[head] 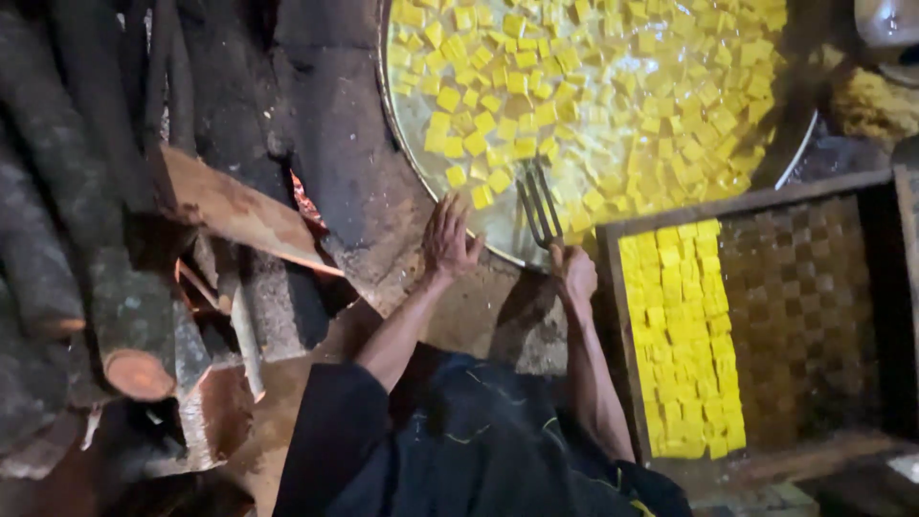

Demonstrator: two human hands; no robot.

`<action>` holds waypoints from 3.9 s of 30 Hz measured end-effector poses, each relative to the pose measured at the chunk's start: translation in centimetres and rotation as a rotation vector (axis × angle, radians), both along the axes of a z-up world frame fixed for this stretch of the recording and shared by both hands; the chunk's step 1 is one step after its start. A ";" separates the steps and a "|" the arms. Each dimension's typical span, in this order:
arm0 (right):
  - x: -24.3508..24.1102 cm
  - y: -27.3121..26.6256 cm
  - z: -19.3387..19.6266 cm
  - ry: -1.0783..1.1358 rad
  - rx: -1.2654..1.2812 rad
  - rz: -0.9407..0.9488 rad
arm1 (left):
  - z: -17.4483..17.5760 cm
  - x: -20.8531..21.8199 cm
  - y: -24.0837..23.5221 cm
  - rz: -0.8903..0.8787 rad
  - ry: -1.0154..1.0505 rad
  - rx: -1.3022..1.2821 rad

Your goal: The person uses a slotted spoon to transfer yellow cubed food from a large steaming pot into a wooden tray, arranging them in rows. The person then moves to a different area and pours a white liquid from a blue bucket into an orange bucket.

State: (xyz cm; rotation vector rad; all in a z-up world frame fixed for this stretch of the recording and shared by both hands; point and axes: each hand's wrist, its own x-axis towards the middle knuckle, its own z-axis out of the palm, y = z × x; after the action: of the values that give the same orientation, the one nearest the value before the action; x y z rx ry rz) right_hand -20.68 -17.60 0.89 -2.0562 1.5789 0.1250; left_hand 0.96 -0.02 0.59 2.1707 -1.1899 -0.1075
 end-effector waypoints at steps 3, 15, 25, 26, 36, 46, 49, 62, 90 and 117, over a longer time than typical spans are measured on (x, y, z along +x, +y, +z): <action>3.7 -2.6 -2.8 -0.058 -0.133 0.103 | 0.5 0.5 -0.5 0.009 0.062 0.042; 5.4 -4.3 3.2 0.023 -0.039 0.217 | 0.6 1.1 -0.4 -0.014 0.171 0.164; 12.3 -5.2 -3.0 -0.248 0.017 0.359 | 0.7 1.2 -0.6 -0.030 0.160 0.139; 12.9 -4.6 -3.2 -0.315 0.046 0.341 | 0.8 1.3 -0.5 -0.027 0.156 0.142; 6.6 0.9 1.5 -0.593 0.170 -0.011 | 1.9 1.5 -0.9 -0.006 0.186 0.084; 5.0 -0.4 1.9 -0.211 0.172 -0.219 | 2.6 1.2 -1.1 -0.020 0.152 0.107; 7.3 -0.3 -0.3 -0.396 0.271 -0.278 | 2.5 1.1 -1.1 -0.024 0.126 0.116; 5.3 0.4 1.1 -0.679 0.252 -0.442 | 1.1 1.3 -1.7 -0.023 0.061 0.086; 1.5 -4.5 7.2 -0.976 0.198 -0.433 | -3.9 -0.2 -0.1 -0.015 -0.023 0.071; -37.7 -7.9 10.3 -0.001 -0.650 -0.236 | 8.0 -22.3 -32.3 -0.710 0.129 -0.325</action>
State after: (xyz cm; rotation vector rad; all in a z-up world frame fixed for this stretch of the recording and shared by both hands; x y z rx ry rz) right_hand -58.34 -25.51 11.24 -2.2885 2.0332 -0.5424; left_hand -21.36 -32.30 8.60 1.3695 -1.7125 -0.3237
